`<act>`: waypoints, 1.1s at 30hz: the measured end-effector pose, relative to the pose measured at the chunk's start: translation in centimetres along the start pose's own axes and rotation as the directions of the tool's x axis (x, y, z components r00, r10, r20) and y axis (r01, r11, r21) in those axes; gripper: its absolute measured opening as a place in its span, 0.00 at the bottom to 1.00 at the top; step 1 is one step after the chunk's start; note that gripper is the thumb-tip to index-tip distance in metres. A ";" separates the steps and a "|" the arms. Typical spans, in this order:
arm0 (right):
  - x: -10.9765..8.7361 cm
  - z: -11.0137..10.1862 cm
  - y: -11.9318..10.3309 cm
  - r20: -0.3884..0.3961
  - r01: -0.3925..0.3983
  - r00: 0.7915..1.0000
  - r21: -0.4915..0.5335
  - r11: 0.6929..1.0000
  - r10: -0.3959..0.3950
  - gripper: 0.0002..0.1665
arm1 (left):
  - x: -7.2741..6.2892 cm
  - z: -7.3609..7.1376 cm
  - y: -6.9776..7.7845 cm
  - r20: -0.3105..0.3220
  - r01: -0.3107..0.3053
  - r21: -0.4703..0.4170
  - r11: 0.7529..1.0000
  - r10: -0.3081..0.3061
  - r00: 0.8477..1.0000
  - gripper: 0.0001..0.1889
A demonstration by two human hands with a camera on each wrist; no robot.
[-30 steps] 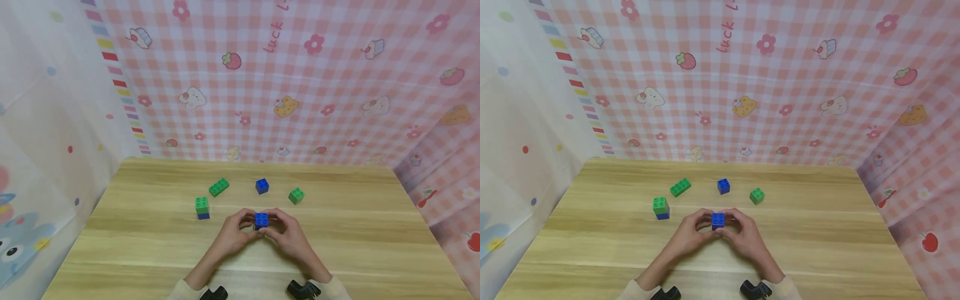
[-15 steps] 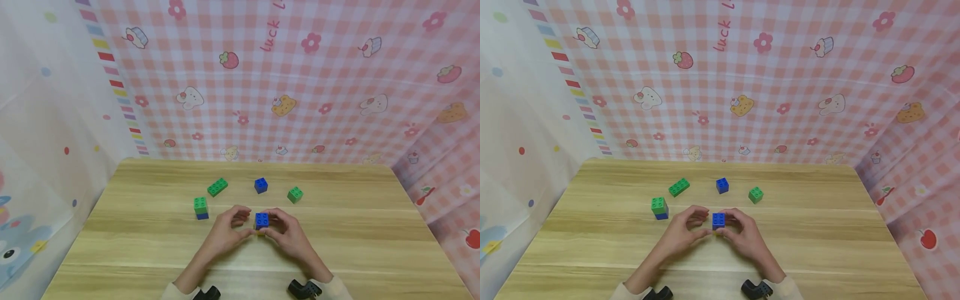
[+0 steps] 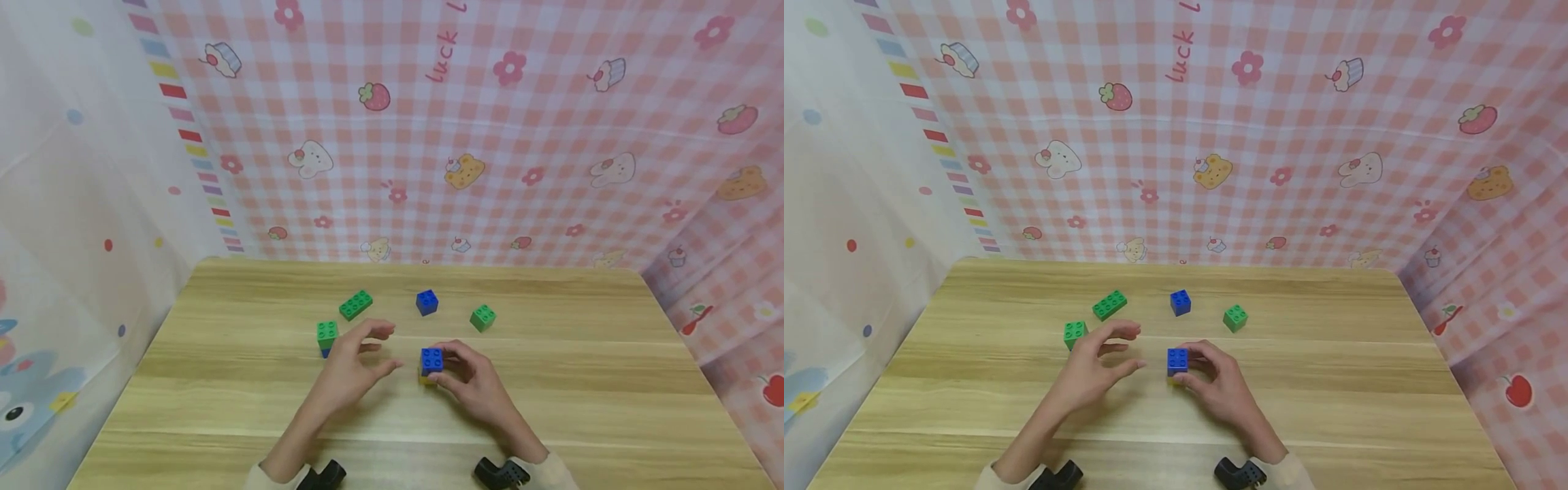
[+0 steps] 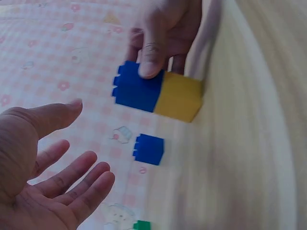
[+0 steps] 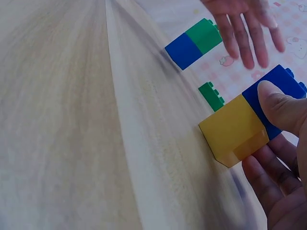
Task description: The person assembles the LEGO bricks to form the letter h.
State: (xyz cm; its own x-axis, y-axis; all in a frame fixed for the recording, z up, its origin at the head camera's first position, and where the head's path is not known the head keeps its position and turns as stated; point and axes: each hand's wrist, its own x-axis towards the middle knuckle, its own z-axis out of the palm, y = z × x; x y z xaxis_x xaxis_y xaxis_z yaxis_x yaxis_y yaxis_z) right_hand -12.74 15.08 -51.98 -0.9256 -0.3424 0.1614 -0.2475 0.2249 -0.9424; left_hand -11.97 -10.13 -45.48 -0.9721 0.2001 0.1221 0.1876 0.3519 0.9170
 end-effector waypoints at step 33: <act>-0.2 -0.5 0.3 0.004 -0.039 0.999 0.033 0.999 0.039 0.22 | -0.3 -6.2 -3.4 -0.228 -0.117 0.071 0.991 0.130 0.965 0.28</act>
State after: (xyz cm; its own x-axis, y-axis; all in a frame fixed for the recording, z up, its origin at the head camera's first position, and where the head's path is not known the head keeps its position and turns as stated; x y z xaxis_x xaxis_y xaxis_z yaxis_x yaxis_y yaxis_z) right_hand -12.75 15.64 -52.17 -0.9332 -0.3375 0.1233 -0.2015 0.2076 -0.9572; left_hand -13.15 -17.03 -46.26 -0.9457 0.0302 0.3238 0.3094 0.3899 0.8673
